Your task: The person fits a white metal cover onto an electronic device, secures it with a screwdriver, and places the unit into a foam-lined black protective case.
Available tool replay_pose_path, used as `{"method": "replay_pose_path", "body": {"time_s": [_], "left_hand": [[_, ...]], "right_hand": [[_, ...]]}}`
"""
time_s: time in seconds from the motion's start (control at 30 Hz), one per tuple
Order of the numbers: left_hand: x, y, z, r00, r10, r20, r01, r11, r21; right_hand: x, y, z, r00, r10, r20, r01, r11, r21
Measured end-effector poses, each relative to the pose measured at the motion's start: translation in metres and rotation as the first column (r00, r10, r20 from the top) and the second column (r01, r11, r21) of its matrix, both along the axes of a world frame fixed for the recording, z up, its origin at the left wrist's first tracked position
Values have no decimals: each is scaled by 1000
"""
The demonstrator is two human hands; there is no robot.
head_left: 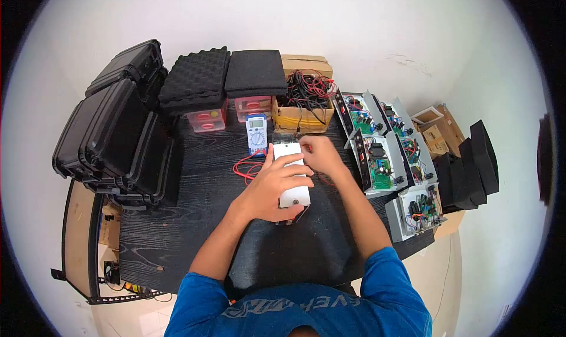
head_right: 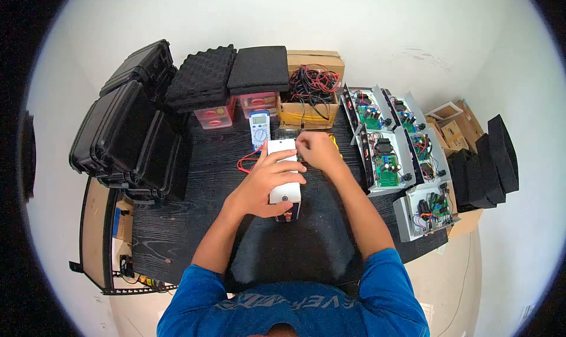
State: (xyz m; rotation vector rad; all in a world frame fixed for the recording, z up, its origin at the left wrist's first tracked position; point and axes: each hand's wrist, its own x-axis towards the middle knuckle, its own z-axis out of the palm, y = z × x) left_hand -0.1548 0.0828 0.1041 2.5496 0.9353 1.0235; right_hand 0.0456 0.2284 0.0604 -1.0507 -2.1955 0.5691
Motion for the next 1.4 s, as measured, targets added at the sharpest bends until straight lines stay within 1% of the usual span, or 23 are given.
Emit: {"method": "replay_pose_path", "body": {"time_s": [0.03, 0.1, 0.13, 0.23, 0.33, 0.43, 0.63, 0.73, 0.77, 0.8, 0.83, 0.87, 0.93, 0.97, 1.0, 1.07, 1.1, 1.13, 1.17, 1.23, 1.27, 1.37, 1.4], "left_hand": [[0, 0, -1, 1000, -4, 1, 4, 1000, 0], [1, 1, -2, 1000, -8, 10, 8, 1000, -3], [0, 0, -3, 1000, -6, 15, 6, 1000, -4], [1, -1, -2, 1000, 7, 9, -7, 1000, -9], [0, 0, -3, 1000, -3, 15, 3, 1000, -2], [0, 1, -4, 1000, -4, 18, 4, 1000, 14], [0, 2, -4, 1000, -10, 22, 9, 1000, 16], [-1, 2, -5, 1000, -7, 26, 7, 1000, 18], [-1, 2, -4, 1000, -6, 24, 6, 1000, 15], [0, 1, -3, 1000, -4, 23, 3, 1000, 13], [0, 1, -3, 1000, -1, 23, 1, 1000, 10], [0, 1, -3, 1000, 0, 25, -1, 1000, 11], [0, 1, -4, 1000, 1, 28, -1, 1000, 11], [0, 1, -4, 1000, -1, 30, 0, 1000, 9], [0, 1, -4, 1000, -3, 31, 2, 1000, 8], [0, 1, -5, 1000, -2, 27, 2, 1000, 10], [0, 1, -5, 1000, 1, 22, -1, 1000, 12], [1, 1, -4, 1000, 3, 17, -3, 1000, 16], [1, 1, -4, 1000, 2, 16, -3, 1000, 11], [1, 1, -5, 1000, 5, 15, -5, 1000, 0], [1, 1, -6, 1000, 6, 15, -6, 1000, 4], [1, 1, -6, 1000, 7, 16, -7, 1000, 5], [1, 0, -5, 1000, 7, 14, -7, 1000, -1]], "right_hand": [[-3, 9, -13, 986, -25, 165, 26, 1000, -2], [-15, 18, -24, 877, -68, 476, 73, 997, 8], [-18, 19, -19, 837, -44, 545, 76, 996, -37], [-27, 44, -42, 857, -52, 513, 58, 998, 5], [-38, 64, -56, 819, -45, 572, 56, 998, -2], [-49, 66, -38, 775, -25, 631, 133, 983, -125], [-52, 75, -44, 784, -9, 621, 145, 975, -168], [-43, 72, -45, 853, -124, 506, 154, 988, -18], [-36, 71, -45, 936, -82, 341, 122, 988, -98], [-31, 61, -27, 985, -46, 163, 74, 983, -169], [-27, 50, -12, 1000, -19, -21, 14, 973, -232], [-25, 43, -4, 961, 28, -274, -128, 925, -358], [-20, 28, 11, 827, 76, -556, -319, 880, -353], [-17, 21, 18, 728, 86, -680, -408, 852, -328], [-14, 15, 26, 721, 97, -686, -445, 824, -350], [-13, 17, 28, 888, 108, -447, -268, 912, -312], [-12, 17, 30, 945, 94, -313, -183, 945, -269], [-12, 19, 26, 980, 60, -188, -108, 961, -256], [-13, 23, 18, 999, 29, -21, -32, 984, -173], [-18, 34, -10, 951, -80, 299, 75, 997, 28], [-20, 43, -28, 919, -113, 379, 91, 993, 74], [-28, 52, -57, 877, -185, 444, 113, 977, 182], [-31, 54, -57, 844, -158, 512, 78, 982, 174]]}}
